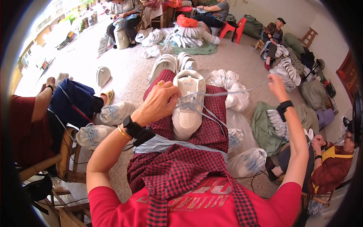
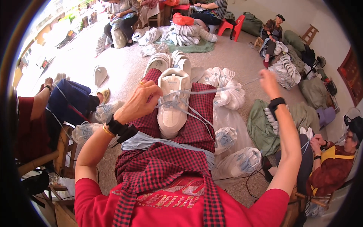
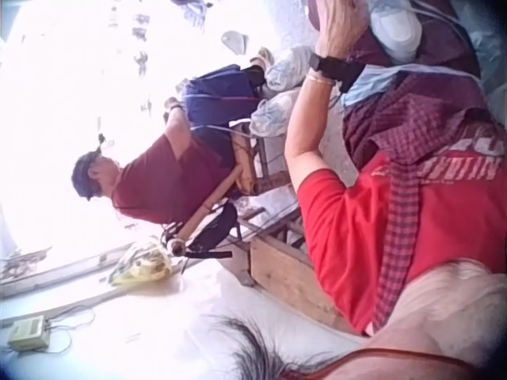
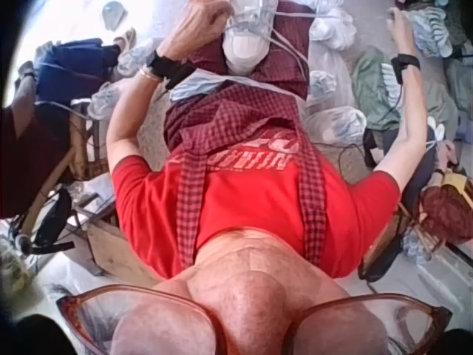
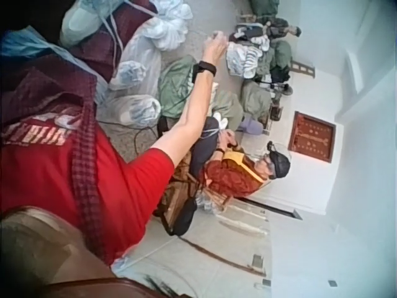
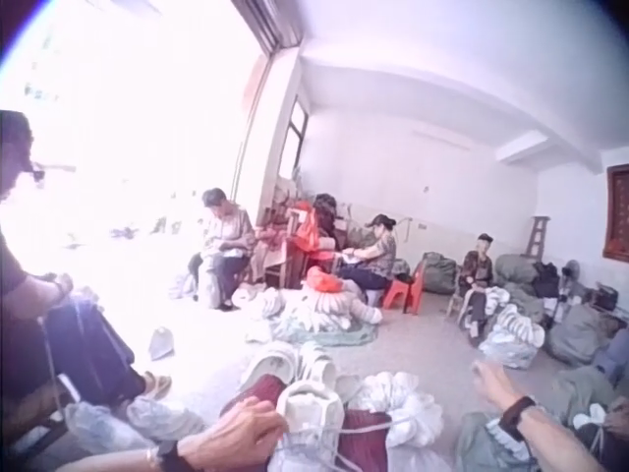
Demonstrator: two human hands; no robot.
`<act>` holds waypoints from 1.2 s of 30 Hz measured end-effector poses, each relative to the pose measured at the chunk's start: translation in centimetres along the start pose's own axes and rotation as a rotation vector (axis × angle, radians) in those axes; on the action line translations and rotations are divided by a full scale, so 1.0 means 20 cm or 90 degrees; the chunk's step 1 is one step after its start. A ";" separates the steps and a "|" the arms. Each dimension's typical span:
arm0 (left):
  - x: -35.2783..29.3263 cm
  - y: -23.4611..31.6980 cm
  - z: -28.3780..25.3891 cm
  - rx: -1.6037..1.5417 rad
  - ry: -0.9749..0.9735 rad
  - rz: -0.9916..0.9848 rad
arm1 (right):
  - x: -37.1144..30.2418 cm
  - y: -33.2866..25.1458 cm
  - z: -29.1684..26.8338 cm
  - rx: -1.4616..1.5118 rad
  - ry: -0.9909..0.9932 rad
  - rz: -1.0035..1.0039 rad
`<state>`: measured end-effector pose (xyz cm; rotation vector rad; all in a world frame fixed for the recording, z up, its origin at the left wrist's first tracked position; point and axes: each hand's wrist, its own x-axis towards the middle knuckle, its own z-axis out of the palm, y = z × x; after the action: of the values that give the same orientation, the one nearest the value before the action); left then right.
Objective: Insert and thread laces through the eyelets of a white athletic shoe.
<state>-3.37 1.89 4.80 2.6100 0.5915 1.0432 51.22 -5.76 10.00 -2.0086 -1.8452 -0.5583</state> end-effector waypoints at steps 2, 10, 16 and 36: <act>-0.03 0.05 0.02 0.032 -0.020 -0.040 | -0.06 -0.41 0.15 0.157 -0.011 -0.062; -0.03 0.01 0.07 -0.003 -0.053 -0.070 | -0.16 -1.29 0.24 0.346 -0.034 -0.328; -0.01 -0.04 0.05 -0.080 -0.092 -0.125 | -0.12 -1.11 0.15 0.536 0.038 -0.157; 0.07 0.09 0.19 0.173 0.032 -0.035 | -0.11 -1.45 0.16 0.448 -0.041 -0.286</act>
<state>0.68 0.60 3.69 2.7842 0.8684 1.0813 22.30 -3.51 5.94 -1.1750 -2.1424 0.0663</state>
